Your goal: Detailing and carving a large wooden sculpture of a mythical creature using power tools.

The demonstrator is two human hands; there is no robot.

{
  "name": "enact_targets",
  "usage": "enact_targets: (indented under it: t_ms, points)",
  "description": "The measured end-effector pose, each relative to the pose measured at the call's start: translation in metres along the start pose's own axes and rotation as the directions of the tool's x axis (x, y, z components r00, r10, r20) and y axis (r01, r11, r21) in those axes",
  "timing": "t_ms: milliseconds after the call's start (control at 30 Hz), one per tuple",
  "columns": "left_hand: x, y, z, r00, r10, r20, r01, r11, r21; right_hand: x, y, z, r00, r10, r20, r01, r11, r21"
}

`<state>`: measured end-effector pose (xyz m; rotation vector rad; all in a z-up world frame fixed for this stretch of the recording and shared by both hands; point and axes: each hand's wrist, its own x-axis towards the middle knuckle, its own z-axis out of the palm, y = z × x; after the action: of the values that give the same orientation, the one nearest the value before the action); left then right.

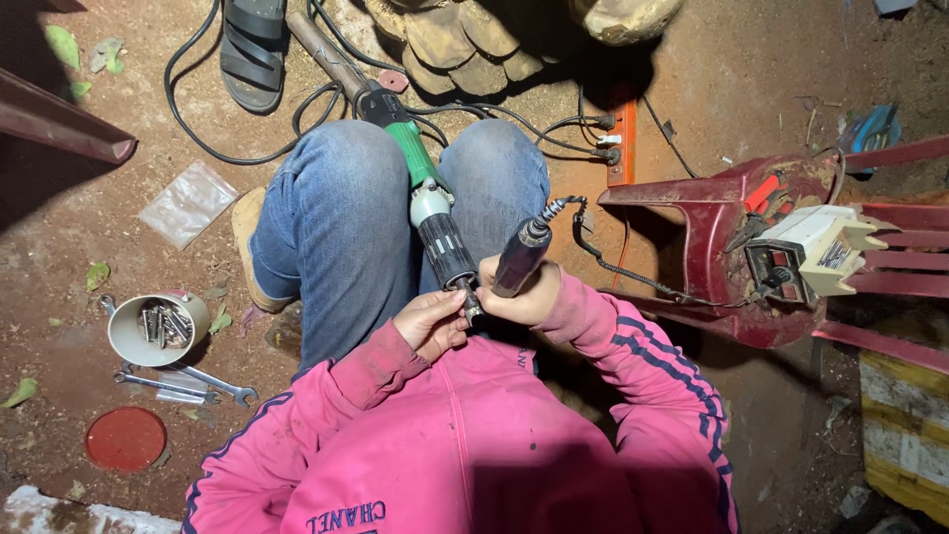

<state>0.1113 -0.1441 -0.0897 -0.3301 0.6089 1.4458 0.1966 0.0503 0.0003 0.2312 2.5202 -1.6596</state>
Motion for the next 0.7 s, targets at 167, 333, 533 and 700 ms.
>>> enact_targets:
  t_ms: [167,333,533,700]
  points:
    - [0.000,0.000,-0.001,1.000,0.000,0.006,0.000,1.000,0.006,-0.001,0.000,0.001,0.999,0.021,-0.026,-0.021,1.000,-0.009]
    - [-0.002,0.002,0.001,1.000,0.006,0.007,-0.006,1.000,0.006,0.000,-0.007,-0.003,0.999,0.012,-0.034,-0.012,1.000,-0.019]
    - [-0.003,0.004,0.001,0.999,0.016,0.034,-0.015,1.000,-0.008,-0.006,0.003,-0.015,0.999,0.028,-0.017,-0.029,0.999,-0.042]
    - [-0.003,0.003,-0.001,0.999,0.011,0.037,-0.010,1.000,-0.002,-0.008,-0.012,-0.014,0.999,-0.031,0.043,0.031,0.999,0.008]
